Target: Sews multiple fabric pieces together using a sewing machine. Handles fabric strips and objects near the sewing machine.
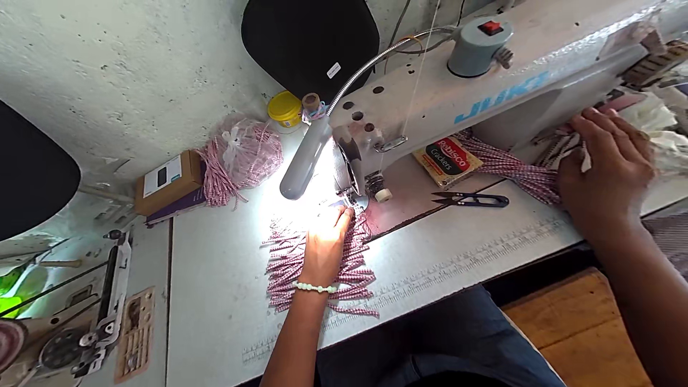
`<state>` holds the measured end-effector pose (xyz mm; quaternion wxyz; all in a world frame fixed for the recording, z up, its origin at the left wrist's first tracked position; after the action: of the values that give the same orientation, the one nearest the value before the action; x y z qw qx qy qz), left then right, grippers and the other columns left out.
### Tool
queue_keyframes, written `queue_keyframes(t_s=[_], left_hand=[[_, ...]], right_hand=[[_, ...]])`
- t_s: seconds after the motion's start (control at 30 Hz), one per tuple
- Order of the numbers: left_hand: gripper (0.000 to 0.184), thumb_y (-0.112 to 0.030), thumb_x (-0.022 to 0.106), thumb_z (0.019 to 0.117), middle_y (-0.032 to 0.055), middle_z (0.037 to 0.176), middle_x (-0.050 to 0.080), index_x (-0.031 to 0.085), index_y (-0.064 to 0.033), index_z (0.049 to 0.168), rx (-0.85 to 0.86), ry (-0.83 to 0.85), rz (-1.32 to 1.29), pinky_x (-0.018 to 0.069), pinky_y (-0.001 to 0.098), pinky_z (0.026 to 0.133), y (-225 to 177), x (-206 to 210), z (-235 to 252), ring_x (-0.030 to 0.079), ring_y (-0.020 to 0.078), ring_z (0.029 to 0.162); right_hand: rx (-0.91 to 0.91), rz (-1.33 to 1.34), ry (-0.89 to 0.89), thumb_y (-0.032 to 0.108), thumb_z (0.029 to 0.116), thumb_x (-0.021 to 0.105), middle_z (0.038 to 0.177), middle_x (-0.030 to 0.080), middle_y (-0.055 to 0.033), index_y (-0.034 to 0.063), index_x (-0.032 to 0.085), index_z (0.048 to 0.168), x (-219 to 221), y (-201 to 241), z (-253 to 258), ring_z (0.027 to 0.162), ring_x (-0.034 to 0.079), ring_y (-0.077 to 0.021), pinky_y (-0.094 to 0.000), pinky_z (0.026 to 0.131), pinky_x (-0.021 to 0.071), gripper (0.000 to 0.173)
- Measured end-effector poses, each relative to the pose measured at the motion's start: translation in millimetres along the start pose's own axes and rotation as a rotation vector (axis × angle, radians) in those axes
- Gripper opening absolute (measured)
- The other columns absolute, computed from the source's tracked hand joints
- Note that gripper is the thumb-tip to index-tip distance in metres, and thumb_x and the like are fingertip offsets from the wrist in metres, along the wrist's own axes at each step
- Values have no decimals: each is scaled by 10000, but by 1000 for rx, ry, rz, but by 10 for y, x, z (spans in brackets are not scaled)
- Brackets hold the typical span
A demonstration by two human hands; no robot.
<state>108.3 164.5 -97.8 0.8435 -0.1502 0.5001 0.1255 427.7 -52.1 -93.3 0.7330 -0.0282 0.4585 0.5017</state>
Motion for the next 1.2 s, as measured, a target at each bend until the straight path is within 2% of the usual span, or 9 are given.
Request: queue_keyframes(t_s=[0.2,0.4,0.57,0.63,0.67,0.73,0.87,0.97,1.2], left_hand=[[306,67,580,928,149,1137,756,788,-46,1121,-52,54,24,589,404,879,-3,43,55,743,289,1036],[313,76,565,938,178,1184,730,776,-31,1143,-153,168,-16,550,465,963,41,112,103,702,338,1120],[381,69,505,979,192,1309,676,727,-52,1264,-308,350,-22,504,468,1024,138,223,132,650,349,1218],[411,25,453,1029,179,1434,603,668,-83,1362,-405,501,-10,442,473,1097,196,290,151,583,345,1322],[400,13,448,1039,179,1435,601,667,-79,1361,-421,519,-13,432,477,1107,213,301,171,576,344,1327],[369,26,471,1023,199,1362,643,703,-52,1299,-385,471,-14,451,495,1079,217,279,205,608,362,1275],[363,49,495,1004,204,1305,670,729,-58,1260,-325,384,-19,483,481,1045,172,235,175,632,360,1236],[346,69,533,967,189,1221,705,758,-50,1201,-280,284,-4,532,461,970,106,188,148,674,344,1153],[326,45,515,998,195,1255,694,748,-42,1209,-299,292,-20,522,475,992,141,194,143,665,346,1182]], right_hand=[[-6,3,-4,58,1037,397,1501,503,-279,-50,542,1419,-2,-1,6,1463,390,-468,-567,1207,290,422],[-15,16,5,55,1037,399,1505,491,-295,-63,532,1421,-2,10,-9,1463,381,-484,-575,1211,282,423],[-33,4,-7,54,1038,404,1495,503,-289,-57,536,1417,-8,16,0,1456,393,-481,-569,1205,292,416],[-26,-7,2,36,1036,396,1472,529,-286,-61,561,1390,-10,22,0,1429,431,-485,-573,1189,317,402],[-12,-16,22,16,1031,397,1442,558,-288,-70,594,1351,-3,16,-3,1387,476,-498,-594,1156,352,385],[43,-29,107,-14,1023,409,1402,597,-282,-75,646,1295,63,-18,-18,1328,533,-510,-645,1093,392,366],[87,-53,156,-19,1025,410,1397,608,-267,-60,662,1291,113,-51,-13,1321,549,-494,-646,1080,401,368],[79,-59,122,-10,1026,412,1391,618,-256,-59,669,1281,92,-57,-11,1316,564,-475,-620,1090,411,365],[12,-36,-14,1,1025,395,1440,575,-264,-51,615,1352,-41,17,-20,1389,499,-463,-563,1163,373,397]])
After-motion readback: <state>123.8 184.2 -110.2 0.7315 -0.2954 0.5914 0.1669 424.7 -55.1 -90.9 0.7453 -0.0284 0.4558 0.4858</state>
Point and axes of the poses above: each hand's wrist, its own z-axis towards the middle knuckle, its own x-axis out of the palm, y = z × x, the point moved 10 cm from there along z, towards the middle knuckle
